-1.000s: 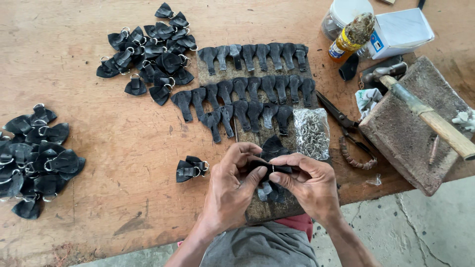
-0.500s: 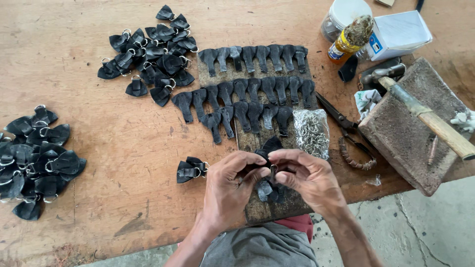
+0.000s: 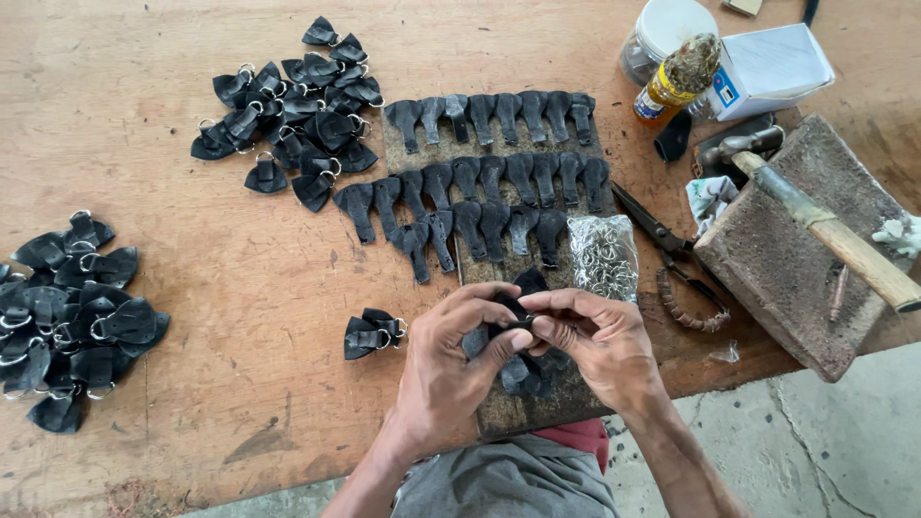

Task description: The person sits at a workbench assembling keychains from black leather fobs and metal split rings. They pick up a fob, apply glue from a jar to it, thread a metal ring through the fob's hole, and set the finished keychain in a pile, repeating this for one fob at a time.

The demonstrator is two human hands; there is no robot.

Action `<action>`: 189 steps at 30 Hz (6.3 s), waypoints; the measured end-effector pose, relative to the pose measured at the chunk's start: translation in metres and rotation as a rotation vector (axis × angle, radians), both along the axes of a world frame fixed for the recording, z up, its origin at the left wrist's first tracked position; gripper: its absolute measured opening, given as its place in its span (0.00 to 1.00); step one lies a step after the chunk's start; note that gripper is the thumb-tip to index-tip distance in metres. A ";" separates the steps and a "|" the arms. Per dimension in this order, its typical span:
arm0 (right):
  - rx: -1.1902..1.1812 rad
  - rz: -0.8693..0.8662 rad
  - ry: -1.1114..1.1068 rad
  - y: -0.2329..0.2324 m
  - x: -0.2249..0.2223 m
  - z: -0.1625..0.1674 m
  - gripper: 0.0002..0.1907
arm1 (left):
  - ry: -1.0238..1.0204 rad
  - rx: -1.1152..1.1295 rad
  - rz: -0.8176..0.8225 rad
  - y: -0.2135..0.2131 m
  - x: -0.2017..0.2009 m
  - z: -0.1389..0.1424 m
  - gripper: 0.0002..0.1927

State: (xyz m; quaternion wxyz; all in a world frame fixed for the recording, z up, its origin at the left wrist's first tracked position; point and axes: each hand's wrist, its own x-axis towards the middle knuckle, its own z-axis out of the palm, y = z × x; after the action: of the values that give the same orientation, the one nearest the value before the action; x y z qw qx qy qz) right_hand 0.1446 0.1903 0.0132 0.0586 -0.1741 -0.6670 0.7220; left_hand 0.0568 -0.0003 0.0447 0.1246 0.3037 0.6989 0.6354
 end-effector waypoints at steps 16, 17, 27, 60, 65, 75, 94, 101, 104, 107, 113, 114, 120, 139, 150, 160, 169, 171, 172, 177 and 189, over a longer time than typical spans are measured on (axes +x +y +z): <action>-0.154 -0.045 -0.033 -0.004 -0.004 -0.004 0.21 | -0.324 0.292 -0.001 0.007 0.003 -0.031 0.06; -0.157 -0.056 -0.037 -0.004 -0.004 -0.006 0.20 | -0.345 0.315 -0.009 0.007 0.002 -0.031 0.06; -0.229 -0.025 0.042 0.003 -0.004 -0.020 0.16 | -0.336 0.222 -0.110 0.003 -0.009 -0.023 0.09; -0.030 -0.061 0.016 0.007 -0.021 -0.019 0.13 | -0.593 0.409 -0.115 0.005 -0.018 -0.043 0.22; -0.041 -0.073 0.045 0.004 -0.022 -0.016 0.13 | -0.581 0.412 -0.109 0.005 -0.018 -0.038 0.22; 0.090 -0.107 0.105 0.002 -0.018 -0.007 0.12 | -0.595 0.427 -0.023 -0.001 -0.020 -0.033 0.16; 0.205 -0.039 0.123 -0.007 -0.015 0.006 0.12 | -0.575 0.097 -0.104 0.002 -0.018 -0.020 0.20; 0.225 -0.028 0.093 -0.007 -0.015 0.005 0.09 | -0.251 -0.085 -0.054 0.004 -0.018 -0.005 0.12; 0.230 -0.029 0.060 -0.007 -0.013 0.001 0.09 | -0.175 -0.095 -0.004 0.010 -0.013 -0.010 0.07; 0.308 -0.021 0.058 -0.010 -0.011 -0.004 0.08 | -0.040 -0.051 0.060 0.017 -0.005 -0.016 0.03; 0.500 0.021 0.207 -0.013 -0.013 -0.005 0.07 | 0.227 0.017 0.121 0.016 0.005 -0.013 0.00; 0.367 0.030 0.148 -0.011 -0.015 -0.003 0.09 | 0.142 -0.047 0.090 0.012 0.001 -0.011 0.02; 0.154 0.044 0.012 -0.004 -0.019 0.004 0.16 | 0.155 -0.104 0.038 0.000 -0.005 0.000 0.09; 0.266 0.282 -0.002 -0.003 -0.007 0.046 0.17 | -0.209 -0.164 -0.071 -0.011 -0.004 0.017 0.10; 0.741 0.158 0.274 -0.021 0.006 0.032 0.08 | 0.102 -0.053 -0.019 -0.014 0.014 0.011 0.10; 0.735 0.123 0.315 -0.038 0.004 0.023 0.11 | -0.053 0.028 0.074 -0.006 0.023 -0.015 0.04; 0.899 0.234 0.227 -0.027 0.027 0.038 0.12 | 0.157 0.021 -0.162 -0.027 0.027 0.003 0.13; 0.933 0.228 0.268 -0.031 0.034 0.035 0.12 | 0.200 0.050 -0.161 -0.033 0.032 0.000 0.15; 0.917 0.229 0.292 -0.033 0.036 0.033 0.13 | 0.223 0.065 -0.161 -0.035 0.035 -0.002 0.16; 0.892 0.160 0.490 -0.053 0.039 0.022 0.14 | 0.110 0.142 -0.073 -0.034 0.050 -0.014 0.11; 0.757 0.296 0.181 -0.057 0.029 0.024 0.20 | 0.183 -0.107 0.054 -0.049 0.020 -0.020 0.05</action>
State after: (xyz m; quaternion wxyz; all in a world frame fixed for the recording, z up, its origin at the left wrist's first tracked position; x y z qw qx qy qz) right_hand 0.1735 0.1336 0.0375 0.0724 0.0217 -0.8953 0.4389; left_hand 0.0766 -0.0490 0.0243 0.0593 0.3346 0.7483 0.5698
